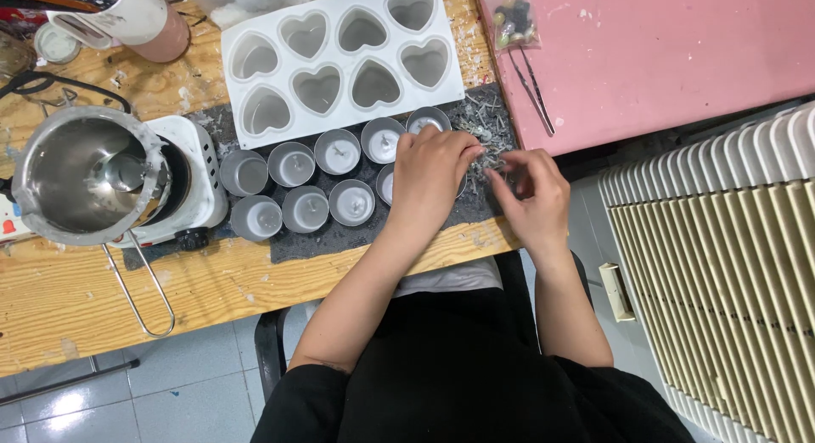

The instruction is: Placing wicks into small metal candle tins for candle making.

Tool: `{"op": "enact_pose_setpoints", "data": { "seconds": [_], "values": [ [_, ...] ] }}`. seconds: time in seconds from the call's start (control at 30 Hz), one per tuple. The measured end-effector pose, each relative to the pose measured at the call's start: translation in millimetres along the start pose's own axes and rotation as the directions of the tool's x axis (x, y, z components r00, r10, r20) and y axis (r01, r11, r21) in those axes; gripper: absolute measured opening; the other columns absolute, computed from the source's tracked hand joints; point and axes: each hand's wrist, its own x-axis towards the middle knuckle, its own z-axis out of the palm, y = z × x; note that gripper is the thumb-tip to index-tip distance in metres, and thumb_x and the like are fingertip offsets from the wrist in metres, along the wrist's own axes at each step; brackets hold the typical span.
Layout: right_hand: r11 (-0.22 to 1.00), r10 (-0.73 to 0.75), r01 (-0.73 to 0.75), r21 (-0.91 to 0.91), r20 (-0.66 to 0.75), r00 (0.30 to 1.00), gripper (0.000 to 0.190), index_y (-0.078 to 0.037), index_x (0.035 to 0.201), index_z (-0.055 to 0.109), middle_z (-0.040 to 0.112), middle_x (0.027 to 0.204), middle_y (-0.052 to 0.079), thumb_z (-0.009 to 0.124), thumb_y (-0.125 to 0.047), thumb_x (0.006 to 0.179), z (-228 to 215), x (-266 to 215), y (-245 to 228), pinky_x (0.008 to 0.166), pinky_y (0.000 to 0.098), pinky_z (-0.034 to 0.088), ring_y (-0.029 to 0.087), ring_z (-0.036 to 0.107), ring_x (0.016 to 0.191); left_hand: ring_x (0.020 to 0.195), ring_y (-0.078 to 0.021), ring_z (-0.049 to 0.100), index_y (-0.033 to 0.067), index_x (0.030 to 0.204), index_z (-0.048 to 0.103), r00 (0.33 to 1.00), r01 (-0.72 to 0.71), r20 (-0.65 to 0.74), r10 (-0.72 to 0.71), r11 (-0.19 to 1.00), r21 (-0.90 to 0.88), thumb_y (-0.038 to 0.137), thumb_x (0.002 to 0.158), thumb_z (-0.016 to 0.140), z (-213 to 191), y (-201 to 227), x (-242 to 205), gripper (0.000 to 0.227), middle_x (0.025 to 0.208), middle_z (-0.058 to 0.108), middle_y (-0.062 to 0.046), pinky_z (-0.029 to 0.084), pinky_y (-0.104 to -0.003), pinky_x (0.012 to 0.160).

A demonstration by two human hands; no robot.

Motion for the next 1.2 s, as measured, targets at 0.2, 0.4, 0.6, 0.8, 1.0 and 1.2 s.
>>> {"op": "enact_pose_setpoints", "data": {
  "seconds": [0.2,0.4,0.6,0.8,1.0,1.2],
  "values": [
    [0.942,-0.055,0.044,0.331,0.024,0.998,0.013,0.000,0.111,0.075,0.072,0.102,0.005,0.077,0.003,0.098,-3.0,-5.6,15.9,0.076,0.0214,0.052,0.005,0.065,0.088,0.086,-0.0219,0.062,0.0136,0.097,0.073,0.990,0.080,0.131,-0.052,0.973,-0.218,0.023,0.097,0.066,-15.3,5.4,4.3,0.012,0.086,0.074,0.002,0.040,-0.040,0.084],
    [0.948,-0.058,0.039,0.317,0.049,0.997,0.011,0.003,0.107,0.074,0.072,0.101,0.008,0.075,0.004,0.096,-8.0,-4.4,18.0,0.075,0.0202,0.051,0.008,0.065,0.088,0.084,-0.0222,0.065,0.0122,0.104,0.073,0.988,0.066,0.152,-0.005,0.916,-0.396,0.020,0.097,0.068,-19.4,3.1,6.6,0.012,0.089,0.076,0.002,0.047,-0.038,0.082],
    [0.930,-0.042,0.012,0.369,0.072,0.996,0.006,0.004,0.107,0.068,0.070,0.101,0.009,0.066,0.006,0.101,-15.4,-4.9,12.2,0.074,0.0212,0.053,0.009,0.067,0.089,0.080,-0.0233,0.064,0.0079,0.103,0.070,0.970,0.098,0.243,0.016,0.889,-0.447,0.021,0.095,0.070,-20.3,1.7,6.0,0.015,0.085,0.074,-0.005,0.049,-0.037,0.076],
    [0.738,0.063,-0.141,0.660,0.141,0.988,0.016,0.001,0.099,0.057,0.057,0.091,0.004,0.051,-0.007,0.111,-10.7,-19.8,37.8,0.062,0.0192,0.039,0.006,0.048,0.071,0.084,-0.0216,0.065,0.0039,0.101,0.062,0.889,0.095,0.411,0.200,0.799,-0.594,0.028,0.105,0.063,-20.1,1.3,-2.4,0.024,0.090,0.066,-0.010,0.052,-0.036,0.076],
    [0.151,0.085,-0.264,0.953,0.254,0.963,0.026,-0.005,0.090,0.049,0.044,0.082,0.002,0.050,-0.022,0.110,-13.7,-21.0,-1.2,0.049,0.0209,0.032,0.008,0.035,0.065,0.098,-0.0090,0.062,0.0008,0.113,0.064,0.772,0.501,0.521,0.365,0.156,-0.851,0.026,0.113,0.055,2.1,7.0,-18.0,0.027,0.101,0.065,-0.003,0.052,-0.027,0.091],
    [0.076,0.149,-0.235,0.969,0.222,0.963,0.026,-0.007,0.091,0.048,0.042,0.084,0.002,0.047,-0.023,0.112,-3.4,-21.4,-9.6,0.048,0.0205,0.029,0.008,0.035,0.066,0.094,-0.0103,0.066,0.0021,0.109,0.063,0.833,0.458,0.442,0.332,0.034,-0.889,0.024,0.112,0.052,10.8,1.9,-19.5,0.024,0.102,0.067,-0.004,0.052,-0.025,0.090]
  ]
}}
